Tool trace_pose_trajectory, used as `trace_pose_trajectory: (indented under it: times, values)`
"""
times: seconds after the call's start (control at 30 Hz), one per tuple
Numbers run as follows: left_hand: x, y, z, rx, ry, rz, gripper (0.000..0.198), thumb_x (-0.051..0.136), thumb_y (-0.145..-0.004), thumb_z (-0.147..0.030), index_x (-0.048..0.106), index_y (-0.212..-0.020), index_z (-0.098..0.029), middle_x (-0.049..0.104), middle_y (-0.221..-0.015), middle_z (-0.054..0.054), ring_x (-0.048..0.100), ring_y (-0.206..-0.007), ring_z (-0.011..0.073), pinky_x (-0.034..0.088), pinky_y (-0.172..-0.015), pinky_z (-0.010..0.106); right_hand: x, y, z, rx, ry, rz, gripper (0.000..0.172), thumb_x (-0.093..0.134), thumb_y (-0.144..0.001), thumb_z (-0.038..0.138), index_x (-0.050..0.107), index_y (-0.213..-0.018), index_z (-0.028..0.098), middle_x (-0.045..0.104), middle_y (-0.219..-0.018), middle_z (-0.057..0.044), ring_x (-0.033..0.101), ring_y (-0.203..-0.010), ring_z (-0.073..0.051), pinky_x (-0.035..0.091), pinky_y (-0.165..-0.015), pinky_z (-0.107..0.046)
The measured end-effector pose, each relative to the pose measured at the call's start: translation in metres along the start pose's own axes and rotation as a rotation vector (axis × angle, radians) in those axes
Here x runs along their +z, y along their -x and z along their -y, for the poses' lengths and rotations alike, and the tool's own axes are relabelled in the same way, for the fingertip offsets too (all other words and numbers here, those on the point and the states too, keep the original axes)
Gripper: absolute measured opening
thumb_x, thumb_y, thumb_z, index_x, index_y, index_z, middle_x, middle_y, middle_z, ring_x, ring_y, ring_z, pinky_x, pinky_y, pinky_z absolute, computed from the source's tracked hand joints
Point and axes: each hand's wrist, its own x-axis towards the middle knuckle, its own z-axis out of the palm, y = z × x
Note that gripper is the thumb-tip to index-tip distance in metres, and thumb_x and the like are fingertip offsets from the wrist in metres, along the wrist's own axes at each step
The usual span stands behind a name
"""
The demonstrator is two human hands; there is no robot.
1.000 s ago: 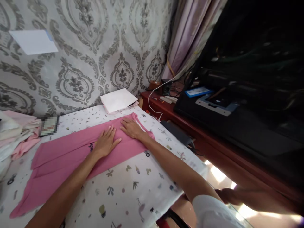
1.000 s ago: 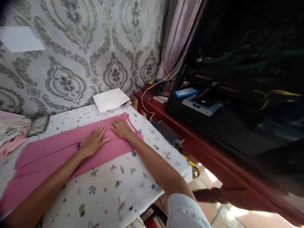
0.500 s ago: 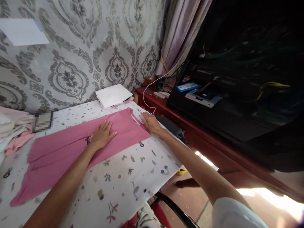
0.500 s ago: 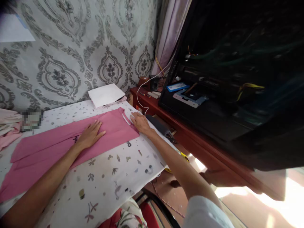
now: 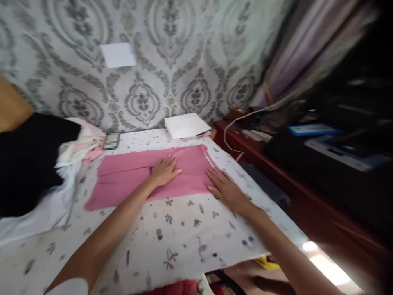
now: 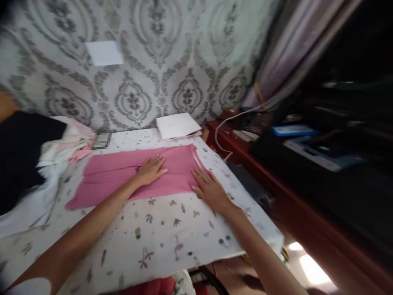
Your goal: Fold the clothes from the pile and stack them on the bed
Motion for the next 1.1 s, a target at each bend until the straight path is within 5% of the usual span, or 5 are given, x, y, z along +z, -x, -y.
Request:
trace_pose_trajectory:
  times: [0.3, 0.53, 0.77, 0.93, 1.1]
  values:
    - [-0.008, 0.126, 0.081, -0.254, -0.03, -0.04, 0.069, 0.018, -0.102, -0.059, 0.027, -0.158, -0.018, 0.016, -0.166, 0.011, 0.013, -0.154, 0.0259, 0.008, -0.124, 0.053, 0.023, -0.003, -0.013, -0.046, 0.072, -0.12, 0.069, 0.024, -0.1, 0.058, 0.04, -0.153, 0.017, 0.041, -0.157, -0.011, 0.037, -0.146, -0.026, 0.031, -0.119, -0.049]
    - [-0.007, 0.206, 0.144, -0.432, -0.027, -0.187, 0.058, 0.024, -0.103, -0.044, 0.036, -0.152, -0.016, 0.03, -0.163, 0.013, 0.024, -0.151, 0.0258, 0.019, -0.122, 0.051, 0.013, -0.007, -0.004, -0.033, 0.053, -0.175, 0.065, 0.028, -0.1, 0.057, 0.057, -0.138, 0.014, 0.056, -0.144, -0.016, 0.049, -0.137, -0.031, 0.04, -0.112, -0.056]
    - [-0.019, 0.218, 0.162, -0.368, 0.128, -0.392, 0.034, 0.041, -0.093, -0.04, 0.061, -0.109, -0.018, 0.063, -0.117, 0.013, 0.058, -0.11, 0.0268, 0.045, -0.1, 0.043, -0.01, -0.073, 0.067, -0.229, -0.122, -0.15, 0.046, 0.035, -0.101, 0.041, 0.069, -0.12, 0.017, 0.067, -0.129, -0.016, 0.059, -0.125, -0.03, 0.047, -0.106, -0.051]
    - [-0.031, 0.216, 0.161, -0.392, 0.167, -0.421, 0.024, 0.051, -0.085, -0.043, 0.051, -0.074, -0.021, 0.053, -0.08, 0.004, 0.053, -0.08, 0.0227, 0.045, -0.078, 0.037, -0.005, -0.132, 0.126, -0.298, -0.203, -0.013, 0.042, 0.04, -0.1, 0.034, 0.063, -0.13, 0.016, 0.056, -0.144, -0.015, 0.047, -0.137, -0.028, 0.036, -0.116, -0.05]
    - [-0.036, 0.223, 0.148, -0.497, 0.367, -0.547, 0.028, 0.049, -0.084, -0.047, 0.046, -0.073, -0.022, 0.05, -0.069, -0.002, 0.047, -0.068, 0.0173, 0.038, -0.067, 0.029, 0.008, -0.151, 0.146, -0.172, -0.2, 0.078, 0.044, 0.034, -0.104, 0.036, 0.054, -0.138, 0.017, 0.047, -0.152, -0.014, 0.037, -0.144, -0.027, 0.028, -0.118, -0.051]
